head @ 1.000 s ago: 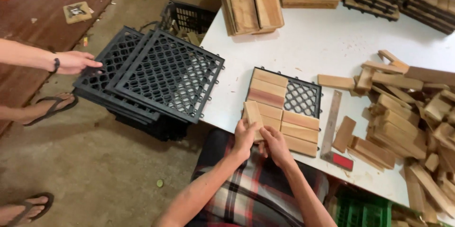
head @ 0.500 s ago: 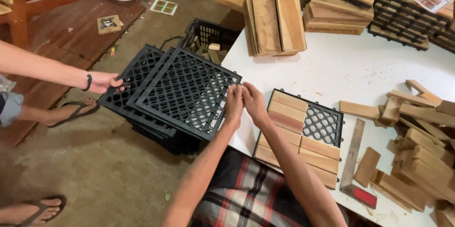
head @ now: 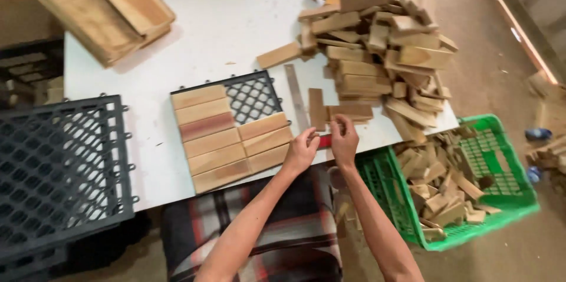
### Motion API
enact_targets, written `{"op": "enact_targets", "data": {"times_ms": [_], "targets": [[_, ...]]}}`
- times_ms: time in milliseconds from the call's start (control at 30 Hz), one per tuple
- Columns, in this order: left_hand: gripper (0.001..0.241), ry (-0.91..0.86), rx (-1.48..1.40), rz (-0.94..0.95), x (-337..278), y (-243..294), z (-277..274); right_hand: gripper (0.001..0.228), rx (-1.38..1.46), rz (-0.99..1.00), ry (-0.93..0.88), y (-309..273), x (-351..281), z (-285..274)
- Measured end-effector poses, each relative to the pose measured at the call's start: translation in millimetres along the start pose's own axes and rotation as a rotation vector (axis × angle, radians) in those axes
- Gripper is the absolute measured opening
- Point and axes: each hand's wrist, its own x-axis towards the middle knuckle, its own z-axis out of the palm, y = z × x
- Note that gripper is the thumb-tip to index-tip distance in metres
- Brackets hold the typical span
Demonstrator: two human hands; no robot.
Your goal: Assembling modular wooden floor tiles by manually fitting wooden slats into a plastic grid base.
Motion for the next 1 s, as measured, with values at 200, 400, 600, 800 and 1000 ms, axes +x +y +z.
{"op": "enact_targets", "data": {"times_ms": [200,400,600,800,1000], "targets": [[0.077,-0.052,0.296,0.08,26.4,77.9,57.3,0.055,-0.155,0.197,0.097,54.0,57.9,-74.5],[0.086,-0.096,0.15,-0.072,18.3,95.8,54.1,0.059,-0.183,0.185,-0.074,47.7,47.1,-75.0],[0.06,0.247,-0.21,-0.008,-8.5,47.2,37.3,0.038,0.595,0.346,0.052,16.8,13.9,-59.6],[0.028,0.078,-0.679,-0.158,-82.6,74.3,-11.5,0.025,0.6,0.308,-0.053,-3.9,-11.8,-37.4],[0.027,0.033,-0.384,-0.176,-90.5,49.0,-31.3,0.045,0.339,-0.044,-0.492,-85.8,-48.3,-9.8]]}}
